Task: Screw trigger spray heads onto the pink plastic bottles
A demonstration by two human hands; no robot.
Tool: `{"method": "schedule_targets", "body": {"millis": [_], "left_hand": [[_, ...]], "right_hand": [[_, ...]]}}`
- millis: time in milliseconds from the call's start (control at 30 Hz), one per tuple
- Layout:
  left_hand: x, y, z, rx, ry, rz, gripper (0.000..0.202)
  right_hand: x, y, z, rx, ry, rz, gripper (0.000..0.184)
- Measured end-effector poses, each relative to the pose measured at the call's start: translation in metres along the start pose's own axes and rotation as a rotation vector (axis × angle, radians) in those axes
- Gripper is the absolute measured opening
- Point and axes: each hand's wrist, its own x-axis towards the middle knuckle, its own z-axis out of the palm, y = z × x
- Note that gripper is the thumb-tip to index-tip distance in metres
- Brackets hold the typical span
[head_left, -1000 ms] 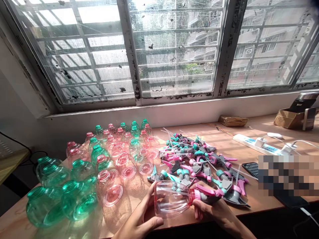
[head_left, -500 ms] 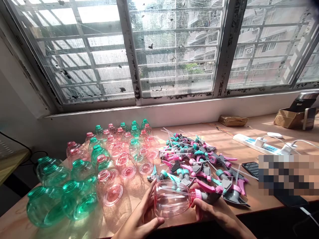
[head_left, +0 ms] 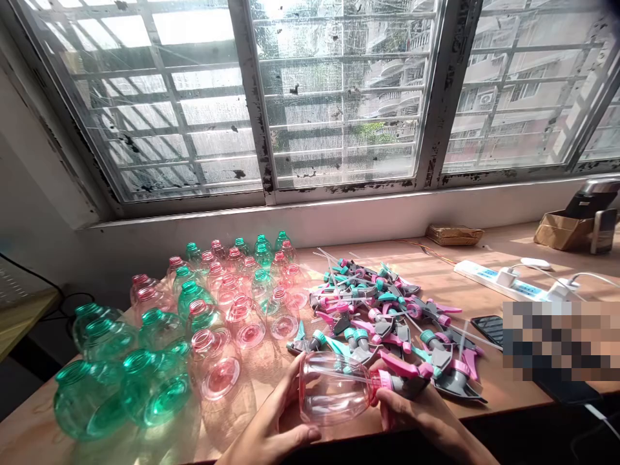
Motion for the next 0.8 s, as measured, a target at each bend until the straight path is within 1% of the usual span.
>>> {"method": "schedule_targets", "body": {"millis": [167, 333, 500, 600, 667, 800], "left_hand": [[0.0016, 0.0023, 0.0023, 0.034, 0.039, 0.036, 0.088], [-0.0009, 0.0025, 0.0025, 0.087, 0.030, 0.057, 0.098], [-0.0022, 0.0009, 0.0002, 0.060, 0.025, 0.028, 0.086], [-0.0011, 0.0022, 0.0012, 0.013, 0.018, -0.006, 0.089], [-0.0005, 0.0034, 0.0027, -0.006, 0.021, -0.012, 0.092], [-0.0008, 0.0033, 0.0038, 0.010, 0.014, -0.006, 0.097]], "right_hand": [[-0.0007, 0.0011, -0.0013, 0.040, -0.049, 0.024, 0.054], [0.0023, 0.0012, 0.0002, 0.034, -0.055, 0.016, 0.052], [0.0042, -0.0063, 0.0044, 0.046, -0.067, -0.042, 0.053], [0.0027, -0.0076, 0.0049, 0.051, -0.049, -0.010, 0.054], [0.0022, -0.0055, 0.0042, 0.050, -0.041, 0.007, 0.051], [0.0037, 0.0007, 0.0029, 0.050, -0.033, -0.002, 0.043]]}}
